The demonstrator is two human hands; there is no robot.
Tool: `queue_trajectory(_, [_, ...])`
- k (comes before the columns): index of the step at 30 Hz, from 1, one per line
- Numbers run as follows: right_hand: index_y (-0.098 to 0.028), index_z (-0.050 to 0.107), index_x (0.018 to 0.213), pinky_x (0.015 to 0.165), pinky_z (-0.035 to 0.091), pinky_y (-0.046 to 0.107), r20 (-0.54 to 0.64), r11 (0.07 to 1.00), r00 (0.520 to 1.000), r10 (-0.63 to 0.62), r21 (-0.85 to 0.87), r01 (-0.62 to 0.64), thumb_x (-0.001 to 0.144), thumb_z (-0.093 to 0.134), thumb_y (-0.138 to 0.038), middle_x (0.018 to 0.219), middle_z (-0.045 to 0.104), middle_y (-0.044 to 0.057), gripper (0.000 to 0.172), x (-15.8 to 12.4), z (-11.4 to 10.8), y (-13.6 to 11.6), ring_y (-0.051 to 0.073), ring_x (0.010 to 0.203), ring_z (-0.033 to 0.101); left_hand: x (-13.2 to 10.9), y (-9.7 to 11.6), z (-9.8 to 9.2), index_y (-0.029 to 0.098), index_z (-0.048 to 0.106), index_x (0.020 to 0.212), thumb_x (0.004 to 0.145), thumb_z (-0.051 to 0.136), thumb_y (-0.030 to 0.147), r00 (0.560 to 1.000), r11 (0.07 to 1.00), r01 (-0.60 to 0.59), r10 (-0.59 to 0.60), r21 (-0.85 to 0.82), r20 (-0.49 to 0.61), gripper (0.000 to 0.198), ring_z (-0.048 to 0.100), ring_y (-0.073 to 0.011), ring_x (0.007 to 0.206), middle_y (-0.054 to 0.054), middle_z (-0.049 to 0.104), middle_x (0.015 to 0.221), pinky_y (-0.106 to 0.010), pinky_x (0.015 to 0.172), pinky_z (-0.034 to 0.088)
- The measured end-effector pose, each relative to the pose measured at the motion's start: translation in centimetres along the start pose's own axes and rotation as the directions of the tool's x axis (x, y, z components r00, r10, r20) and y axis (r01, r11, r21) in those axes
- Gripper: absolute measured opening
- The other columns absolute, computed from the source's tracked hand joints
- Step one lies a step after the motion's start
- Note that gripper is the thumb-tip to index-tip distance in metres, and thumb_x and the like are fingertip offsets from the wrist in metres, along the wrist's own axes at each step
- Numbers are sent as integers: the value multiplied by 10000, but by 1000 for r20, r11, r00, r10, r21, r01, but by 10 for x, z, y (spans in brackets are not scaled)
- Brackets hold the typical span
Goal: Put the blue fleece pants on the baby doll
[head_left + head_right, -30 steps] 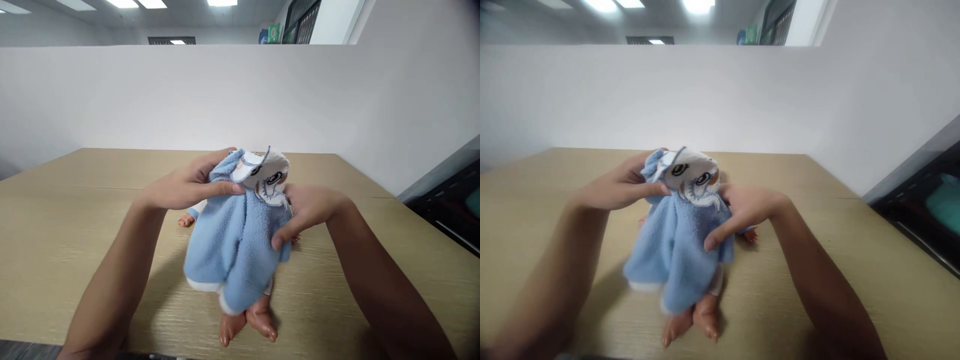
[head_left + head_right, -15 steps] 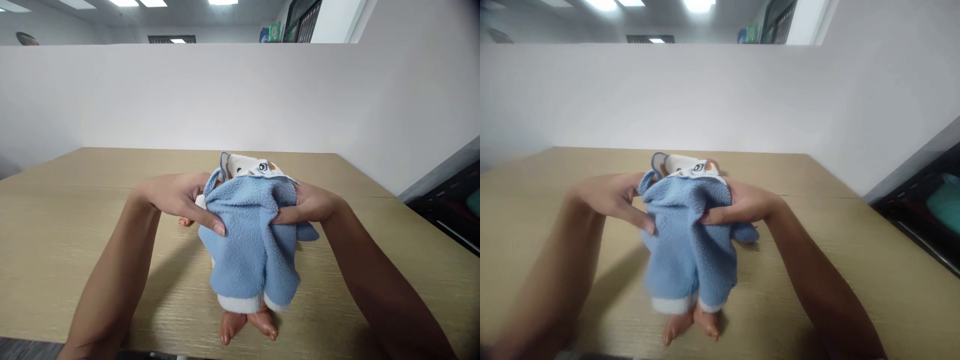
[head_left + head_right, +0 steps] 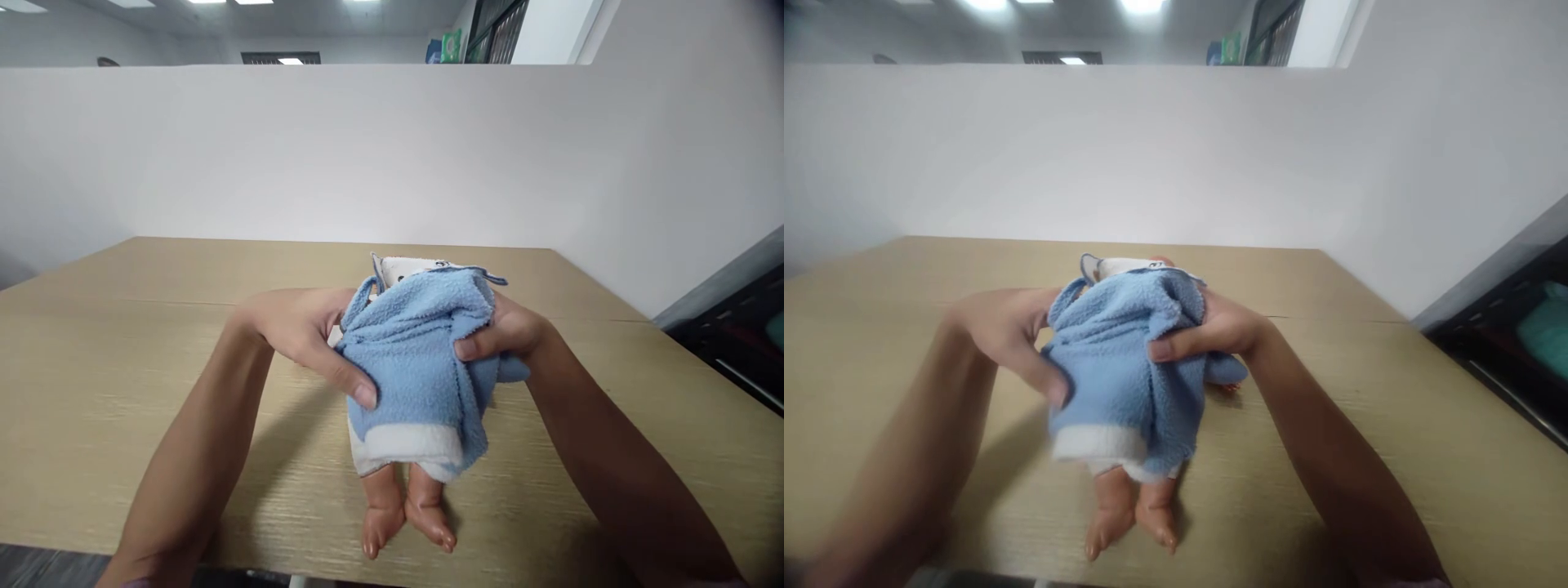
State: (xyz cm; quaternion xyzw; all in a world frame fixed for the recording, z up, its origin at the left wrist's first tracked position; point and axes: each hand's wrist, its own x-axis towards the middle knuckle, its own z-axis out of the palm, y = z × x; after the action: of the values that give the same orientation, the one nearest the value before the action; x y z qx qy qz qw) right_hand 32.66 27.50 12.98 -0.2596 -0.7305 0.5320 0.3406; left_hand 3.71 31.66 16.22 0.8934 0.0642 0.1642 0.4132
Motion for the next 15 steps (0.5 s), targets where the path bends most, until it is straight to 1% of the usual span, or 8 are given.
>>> queue_trajectory(3, [-227,755,1352,1281,462,483,19,999,999,40,0,-40,754,983,-578,1396,746,99,730,-2,5,-2,358,1489,596,-5,-9,-3,205,748,943,676,1050,497,991,1000,7,-8,-4,-136,498,770,-281,867,-51,720,755,-336,766,699])
queue_trajectory(5, [-222,769,1337,1219,532,456,121,995,988,96,-32,-93,757,983,-566,1339,774,96,707,-1,5,-3,357,1460,627,-8,-14,-5,218,746,894,686,1036,533,972,999,26,-31,-24,-235,475,779,-298,847,-55,701,735,-349,729,703])
queue_trajectory(7, [-214,808,1248,1098,618,402,276,983,944,182,-64,-171,746,991,-541,1234,810,82,626,0,2,-4,347,1344,713,-10,-16,-6,231,748,860,701,1016,573,955,998,50,-61,-45,-290,463,779,-300,802,-52,688,709,-351,672,698])
queue_trajectory(8, [-212,828,1179,1035,645,376,339,976,916,216,-76,-202,738,995,-525,1162,826,73,566,2,1,-4,336,1266,754,-9,-16,-5,234,749,851,723,997,592,956,996,64,-79,-61,-283,454,771,-290,760,-45,675,683,-345,635,688])
queue_trajectory(10, [-212,846,1042,944,667,341,399,973,887,232,-75,-221,708,1013,-485,1003,835,52,463,4,-1,-4,311,1119,801,-7,-14,-3,230,749,845,806,931,617,975,988,106,-125,-113,-183,429,737,-260,659,-31,648,625,-328,565,653])
queue_trajectory(12, [-211,832,927,880,672,327,388,984,907,164,2,-179,642,1043,-463,866,814,39,435,5,-2,-1,297,1003,812,-4,-11,-1,221,744,855,871,875,620,984,975,150,-164,-165,-74,421,684,-228,564,-21,630,589,-319,524,621])
queue_trajectory(13, [-210,815,872,849,674,329,354,986,928,117,70,-151,608,1052,-469,816,799,39,439,4,-1,0,297,956,810,-2,-10,0,217,744,879,880,868,617,983,970,163,-175,-181,-52,420,669,-220,544,-16,624,581,-321,529,620])
queue_trajectory(15, [-212,764,778,805,677,349,220,964,973,71,236,-124,601,1031,-503,759,770,50,433,3,2,4,302,890,800,-1,-9,1,212,751,962,858,891,618,981,967,163,-180,-195,-75,442,696,-236,587,-16,627,589,-338,590,648])
